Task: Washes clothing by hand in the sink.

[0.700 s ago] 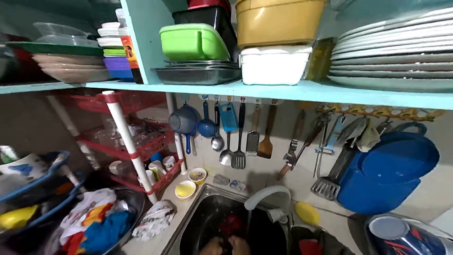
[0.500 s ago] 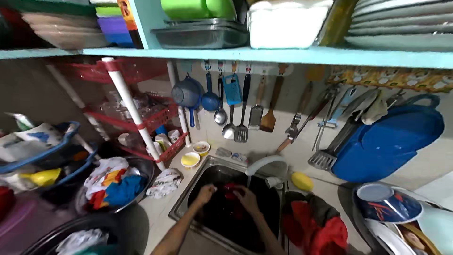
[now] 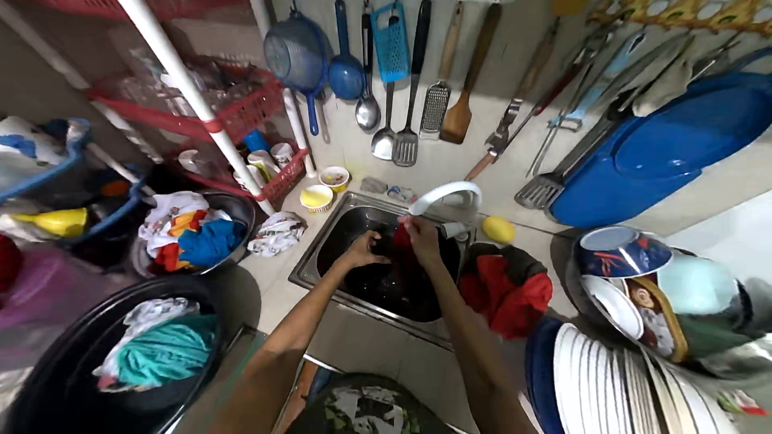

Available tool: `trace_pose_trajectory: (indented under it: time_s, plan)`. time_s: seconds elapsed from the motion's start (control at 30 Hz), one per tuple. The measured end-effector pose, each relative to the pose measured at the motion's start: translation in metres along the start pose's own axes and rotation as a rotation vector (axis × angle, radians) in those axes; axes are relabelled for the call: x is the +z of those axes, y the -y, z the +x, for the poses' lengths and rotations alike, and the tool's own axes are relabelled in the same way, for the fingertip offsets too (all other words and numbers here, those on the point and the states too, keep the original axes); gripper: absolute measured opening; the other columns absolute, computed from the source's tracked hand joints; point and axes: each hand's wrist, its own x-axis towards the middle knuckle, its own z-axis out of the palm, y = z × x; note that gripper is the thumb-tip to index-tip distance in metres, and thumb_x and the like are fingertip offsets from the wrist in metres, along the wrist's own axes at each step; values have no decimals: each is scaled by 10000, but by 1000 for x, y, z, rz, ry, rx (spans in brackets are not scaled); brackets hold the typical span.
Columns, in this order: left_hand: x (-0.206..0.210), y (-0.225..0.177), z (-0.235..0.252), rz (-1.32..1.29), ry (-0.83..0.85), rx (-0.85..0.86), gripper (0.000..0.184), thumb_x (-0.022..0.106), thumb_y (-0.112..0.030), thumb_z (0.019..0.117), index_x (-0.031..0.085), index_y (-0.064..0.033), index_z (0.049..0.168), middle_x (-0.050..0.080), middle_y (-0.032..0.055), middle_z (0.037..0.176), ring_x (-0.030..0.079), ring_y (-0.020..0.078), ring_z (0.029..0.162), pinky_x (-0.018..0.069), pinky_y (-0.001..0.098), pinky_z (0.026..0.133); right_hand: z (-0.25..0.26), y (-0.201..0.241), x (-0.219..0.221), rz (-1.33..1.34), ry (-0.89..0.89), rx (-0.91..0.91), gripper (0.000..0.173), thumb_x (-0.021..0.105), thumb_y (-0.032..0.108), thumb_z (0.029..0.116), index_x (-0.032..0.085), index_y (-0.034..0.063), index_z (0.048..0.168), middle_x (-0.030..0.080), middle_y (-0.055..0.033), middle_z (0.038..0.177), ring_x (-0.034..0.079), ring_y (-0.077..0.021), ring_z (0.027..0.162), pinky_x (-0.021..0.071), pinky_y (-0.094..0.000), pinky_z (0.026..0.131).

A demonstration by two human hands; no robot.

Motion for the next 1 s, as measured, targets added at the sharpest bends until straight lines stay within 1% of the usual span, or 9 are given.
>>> trace_pose_trajectory:
  time_s: [0.07, 0.17, 0.23, 0.37, 0.5, 0.63, 0.73, 0.93, 1.0]
  plan:
    - [14, -8, -14, -225, 58, 59, 731, 865, -119, 790, 464, 41, 1380, 616, 194, 1227, 643, 241, 1074, 559, 400, 932, -2, 12, 2, 159, -53, -7, 278, 503, 79, 1063, 629, -49, 1275, 658, -204, 1289, 637, -267, 1148, 505, -440, 996]
    - [27, -20, -25, -390, -15, 176, 318, 739, -62, 901, 595, 61, 1156, 659, 85, 969, 632, 96, 869, 551, 295, 835, 1, 22, 9, 377, -29, -31, 347, 600, 63, 1004, 578, -19, 1340, 627, -165, 1320, 636, -183, 1081, 543, -366, 916]
    - [31, -25, -24, -519, -111, 146, 121, 608, -30, 995, 610, 62, 1074, 641, 54, 868, 603, 75, 760, 539, 277, 757, 2, 26, 10, 409, 72, -8, 492, 643, 75, 976, 499, 53, 1446, 591, -171, 1364, 650, -216, 1059, 569, -395, 872]
    - [19, -32, -27, -805, -247, -4, 229, 433, -101, 1095, 559, 41, 1223, 665, 92, 966, 673, 143, 815, 590, 338, 791, 1, 10, 9, 10, 101, 1, 530, 747, 166, 941, 548, 15, 1409, 671, -263, 1207, 686, -366, 1014, 557, -512, 894]
    - [8, -32, -22, -811, -298, -3, 215, 499, -133, 1079, 590, 25, 1194, 633, 51, 846, 624, 114, 700, 571, 289, 692, -7, -16, 23, -161, 103, 120, 544, 815, 359, 877, 646, -29, 1218, 705, -239, 1037, 693, -355, 918, 562, -533, 860]
    - [4, -23, -10, -773, -300, 5, 176, 631, -100, 1010, 585, 20, 1129, 664, 98, 927, 670, 171, 778, 597, 360, 722, -12, -31, 38, -59, 48, 80, 310, 693, 209, 987, 676, -60, 1141, 711, -220, 975, 689, -303, 850, 565, -468, 822]
    - [-5, -23, -9, -777, -313, 35, 183, 647, -138, 1006, 584, 0, 1109, 658, 98, 950, 674, 187, 800, 606, 397, 754, -11, -29, 32, 47, 19, 133, 275, 592, 189, 1048, 672, -38, 1181, 704, -223, 1085, 702, -313, 942, 572, -476, 876]
    - [-11, -45, -12, -609, -322, 66, 231, 523, -308, 1074, 545, -78, 1075, 543, 1, 793, 539, 73, 632, 511, 255, 602, -14, -16, 32, 102, -87, 46, 251, 586, 173, 1049, 675, -43, 1143, 691, -217, 1053, 668, -289, 900, 551, -468, 839]
    - [-14, -48, -13, -527, -303, 69, 290, 493, -362, 1079, 560, -87, 1143, 564, 23, 860, 518, 77, 668, 467, 264, 606, -18, -7, 30, 45, -89, -49, 236, 617, 151, 1029, 687, -62, 1102, 705, -224, 1015, 676, -297, 878, 551, -469, 835]
